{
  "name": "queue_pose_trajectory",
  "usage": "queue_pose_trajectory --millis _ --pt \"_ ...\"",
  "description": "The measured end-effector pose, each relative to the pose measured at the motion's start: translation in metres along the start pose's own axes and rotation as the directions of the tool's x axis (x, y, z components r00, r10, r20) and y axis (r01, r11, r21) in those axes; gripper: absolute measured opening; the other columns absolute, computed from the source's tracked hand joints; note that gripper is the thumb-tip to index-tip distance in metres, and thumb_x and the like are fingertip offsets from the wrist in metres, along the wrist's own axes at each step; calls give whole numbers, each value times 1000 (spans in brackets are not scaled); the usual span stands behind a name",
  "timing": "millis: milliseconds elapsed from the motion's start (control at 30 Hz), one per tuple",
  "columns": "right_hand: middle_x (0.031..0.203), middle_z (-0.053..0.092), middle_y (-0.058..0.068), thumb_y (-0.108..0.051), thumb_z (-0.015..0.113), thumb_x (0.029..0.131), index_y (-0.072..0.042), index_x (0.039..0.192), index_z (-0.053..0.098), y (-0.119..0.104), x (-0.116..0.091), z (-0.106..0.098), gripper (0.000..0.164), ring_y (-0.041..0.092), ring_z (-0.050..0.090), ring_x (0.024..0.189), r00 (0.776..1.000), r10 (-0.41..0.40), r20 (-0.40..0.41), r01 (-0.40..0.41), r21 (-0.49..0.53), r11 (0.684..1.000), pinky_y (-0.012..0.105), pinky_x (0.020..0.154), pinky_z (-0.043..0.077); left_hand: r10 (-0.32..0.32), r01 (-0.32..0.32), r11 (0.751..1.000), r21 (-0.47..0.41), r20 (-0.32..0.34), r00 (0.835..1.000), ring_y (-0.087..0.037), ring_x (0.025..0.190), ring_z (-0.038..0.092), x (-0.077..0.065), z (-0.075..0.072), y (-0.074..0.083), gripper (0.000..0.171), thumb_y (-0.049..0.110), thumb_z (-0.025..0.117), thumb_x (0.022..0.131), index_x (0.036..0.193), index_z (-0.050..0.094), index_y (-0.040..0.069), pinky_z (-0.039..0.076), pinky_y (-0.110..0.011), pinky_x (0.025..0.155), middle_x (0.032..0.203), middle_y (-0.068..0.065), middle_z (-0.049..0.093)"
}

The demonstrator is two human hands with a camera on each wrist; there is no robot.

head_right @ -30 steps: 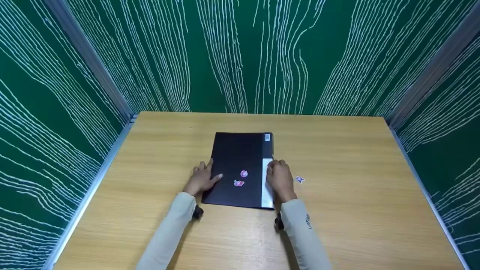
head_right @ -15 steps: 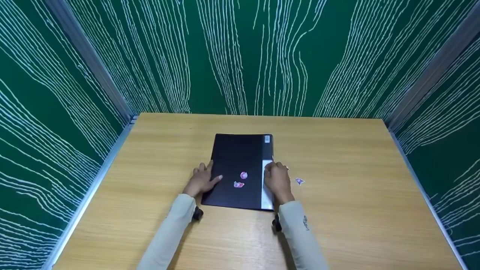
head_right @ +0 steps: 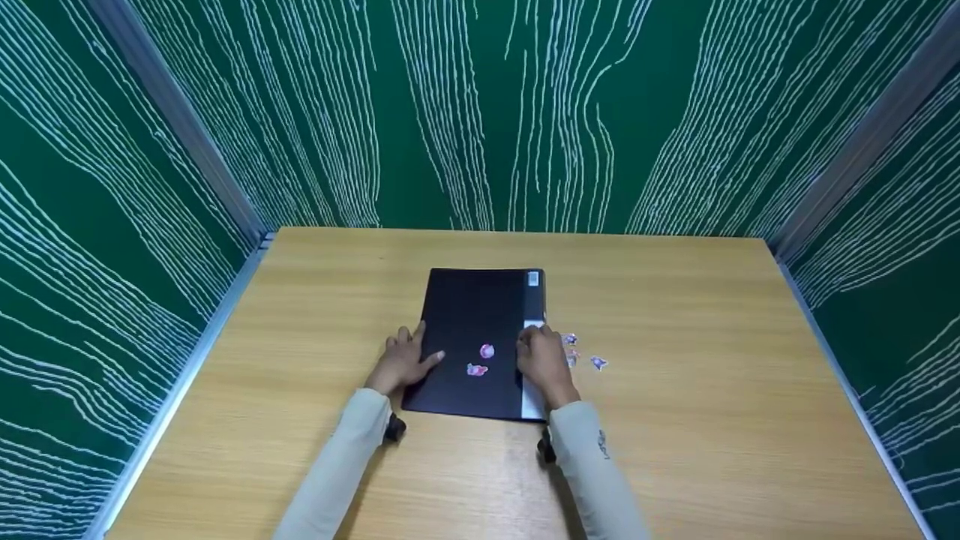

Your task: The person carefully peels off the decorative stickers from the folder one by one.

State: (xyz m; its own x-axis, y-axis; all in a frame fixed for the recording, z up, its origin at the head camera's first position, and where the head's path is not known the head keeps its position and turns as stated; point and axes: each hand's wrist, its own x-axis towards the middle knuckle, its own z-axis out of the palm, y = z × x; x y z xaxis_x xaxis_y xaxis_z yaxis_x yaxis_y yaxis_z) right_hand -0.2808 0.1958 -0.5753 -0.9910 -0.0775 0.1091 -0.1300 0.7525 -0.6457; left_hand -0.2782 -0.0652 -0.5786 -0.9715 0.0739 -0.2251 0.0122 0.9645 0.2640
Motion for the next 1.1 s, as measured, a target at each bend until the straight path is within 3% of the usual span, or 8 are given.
queue_pose_trajectory --millis 233,867,1100 --pt "91 65 20 -6 59 93 6 103 69 -1 0 4 18 31 62 84 998 -59 -21 60 17 998 45 76 50 -6 6 1000 24 5 1000 -29 103 43 -5 -6 4 79 57 45 100 159 21 10 43 -37 87 127 -16 45" --pt "101 63 20 -8 56 95 4 110 68 -7 1 9 22 30 59 91 998 5 66 -7 30 1000 44 83 48 19 -19 1000 -10 -37 999 -30 101 44 -9 -9 4 80 56 48 99 158 24 8 44 -41 87 124 -18 46" --pt "98 66 19 -6 59 93 5 107 69 -10 0 10 20 28 61 88 998 -41 57 40 18 999 47 83 51 7 -7 1000 -27 -23 1000 -31 102 44 -9 -9 3 81 56 49 99 158 24 8 44 -41 87 123 -17 46"
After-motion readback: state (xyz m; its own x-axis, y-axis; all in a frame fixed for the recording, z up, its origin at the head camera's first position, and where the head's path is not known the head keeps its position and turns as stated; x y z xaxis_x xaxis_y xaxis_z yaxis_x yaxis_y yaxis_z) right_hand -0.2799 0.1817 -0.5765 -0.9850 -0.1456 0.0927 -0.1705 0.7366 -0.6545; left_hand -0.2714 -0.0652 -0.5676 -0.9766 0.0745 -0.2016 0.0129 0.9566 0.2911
